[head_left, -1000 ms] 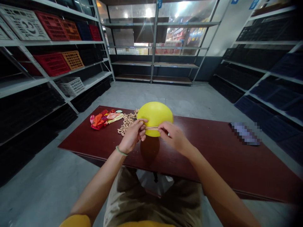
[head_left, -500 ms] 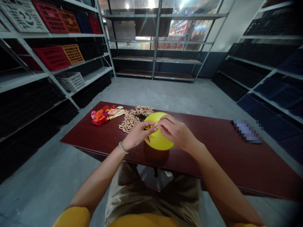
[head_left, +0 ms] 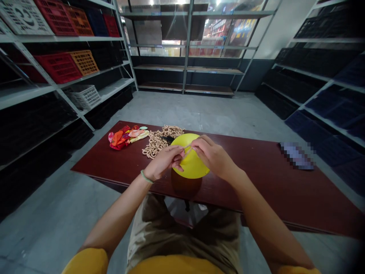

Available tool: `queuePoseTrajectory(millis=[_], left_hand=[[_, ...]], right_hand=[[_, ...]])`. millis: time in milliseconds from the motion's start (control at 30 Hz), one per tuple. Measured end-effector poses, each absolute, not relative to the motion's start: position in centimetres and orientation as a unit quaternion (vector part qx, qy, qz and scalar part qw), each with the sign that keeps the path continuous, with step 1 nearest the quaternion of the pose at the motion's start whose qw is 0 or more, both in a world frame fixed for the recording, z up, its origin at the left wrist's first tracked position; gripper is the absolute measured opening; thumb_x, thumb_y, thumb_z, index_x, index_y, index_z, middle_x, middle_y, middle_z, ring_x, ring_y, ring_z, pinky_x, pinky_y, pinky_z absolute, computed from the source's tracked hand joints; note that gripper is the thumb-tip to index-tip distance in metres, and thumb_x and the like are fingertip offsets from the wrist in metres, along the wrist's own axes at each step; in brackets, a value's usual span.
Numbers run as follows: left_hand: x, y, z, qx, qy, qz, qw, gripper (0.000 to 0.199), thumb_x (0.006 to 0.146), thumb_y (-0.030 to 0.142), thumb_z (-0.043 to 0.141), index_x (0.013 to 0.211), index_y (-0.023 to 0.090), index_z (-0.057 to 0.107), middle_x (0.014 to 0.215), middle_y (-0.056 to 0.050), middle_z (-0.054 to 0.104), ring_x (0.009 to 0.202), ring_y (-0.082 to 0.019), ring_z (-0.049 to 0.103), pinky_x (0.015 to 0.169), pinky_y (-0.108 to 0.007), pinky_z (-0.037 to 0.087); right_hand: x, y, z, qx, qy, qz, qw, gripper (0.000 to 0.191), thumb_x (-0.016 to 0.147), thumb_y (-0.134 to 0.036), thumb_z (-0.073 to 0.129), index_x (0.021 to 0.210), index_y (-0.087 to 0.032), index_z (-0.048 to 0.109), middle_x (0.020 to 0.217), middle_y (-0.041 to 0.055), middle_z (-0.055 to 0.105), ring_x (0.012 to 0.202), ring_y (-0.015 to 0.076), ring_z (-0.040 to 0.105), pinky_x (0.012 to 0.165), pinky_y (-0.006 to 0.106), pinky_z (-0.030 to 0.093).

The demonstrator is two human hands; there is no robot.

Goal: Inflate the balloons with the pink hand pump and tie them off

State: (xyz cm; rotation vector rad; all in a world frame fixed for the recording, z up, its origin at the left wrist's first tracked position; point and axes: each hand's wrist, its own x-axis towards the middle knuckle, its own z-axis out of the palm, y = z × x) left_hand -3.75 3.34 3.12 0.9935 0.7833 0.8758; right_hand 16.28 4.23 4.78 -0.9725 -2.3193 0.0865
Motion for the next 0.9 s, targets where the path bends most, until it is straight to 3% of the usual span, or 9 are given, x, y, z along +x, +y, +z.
queuePoseTrajectory(millis=[167, 300, 433, 600, 900], left_hand=[[-4.2, 3.6, 3.3, 0.506, 0.377, 0.338, 0.698, 0.020, 0.083, 0.032, 0.063, 0.073, 0.015, 0.063, 0.067, -0.001, 0.049, 0.054, -0.010, 0.048, 0.058, -0.032, 0.059], [-4.4, 3.3, 3.2, 0.530, 0.370, 0.325, 0.690, 0.013, 0.082, 0.025, 0.062, 0.074, 0.015, 0.065, 0.069, -0.002, 0.052, 0.056, -0.010, 0.051, 0.057, -0.029, 0.059], [-4.0, 3.1, 2.7, 0.532, 0.379, 0.340, 0.676, 0.022, 0.083, 0.033, 0.066, 0.072, 0.014, 0.065, 0.064, 0.000, 0.049, 0.047, -0.008, 0.046, 0.051, -0.027, 0.057], [-3.8, 3.3, 1.8, 0.476, 0.395, 0.377, 0.689, 0.033, 0.086, 0.043, 0.061, 0.071, 0.014, 0.063, 0.059, 0.004, 0.039, 0.045, -0.007, 0.043, 0.052, -0.029, 0.057], [-3.2, 2.6, 1.3, 0.476, 0.395, 0.407, 0.672, 0.037, 0.083, 0.050, 0.063, 0.077, 0.014, 0.063, 0.060, 0.004, 0.041, 0.045, -0.007, 0.043, 0.046, -0.024, 0.051]], right_hand=[[15.7, 4.8, 5.9, -0.319, -0.906, -0.011, 0.278, 0.025, 0.098, -0.022, 0.040, 0.098, -0.020, 0.065, 0.105, 0.0076, 0.061, 0.093, 0.0173, 0.061, 0.076, 0.028, 0.049], [15.2, 5.7, 6.3, -0.289, -0.912, 0.087, 0.278, 0.023, 0.098, -0.023, 0.043, 0.100, -0.022, 0.067, 0.104, 0.0048, 0.062, 0.089, 0.0144, 0.061, 0.076, 0.027, 0.047], [14.7, 6.7, 6.1, -0.286, -0.906, 0.156, 0.270, 0.019, 0.096, -0.024, 0.047, 0.096, -0.022, 0.066, 0.099, 0.0021, 0.063, 0.089, 0.0145, 0.061, 0.079, 0.027, 0.047], [15.4, 5.9, 7.2, -0.374, -0.862, 0.110, 0.325, 0.027, 0.094, -0.021, 0.047, 0.120, -0.023, 0.057, 0.116, 0.0058, 0.060, 0.095, 0.0170, 0.061, 0.080, 0.029, 0.048], [14.7, 3.2, 5.8, -0.386, -0.892, -0.022, 0.236, 0.027, 0.097, -0.020, 0.042, 0.094, -0.018, 0.069, 0.098, 0.0085, 0.063, 0.090, 0.0221, 0.050, 0.085, 0.037, 0.042]])
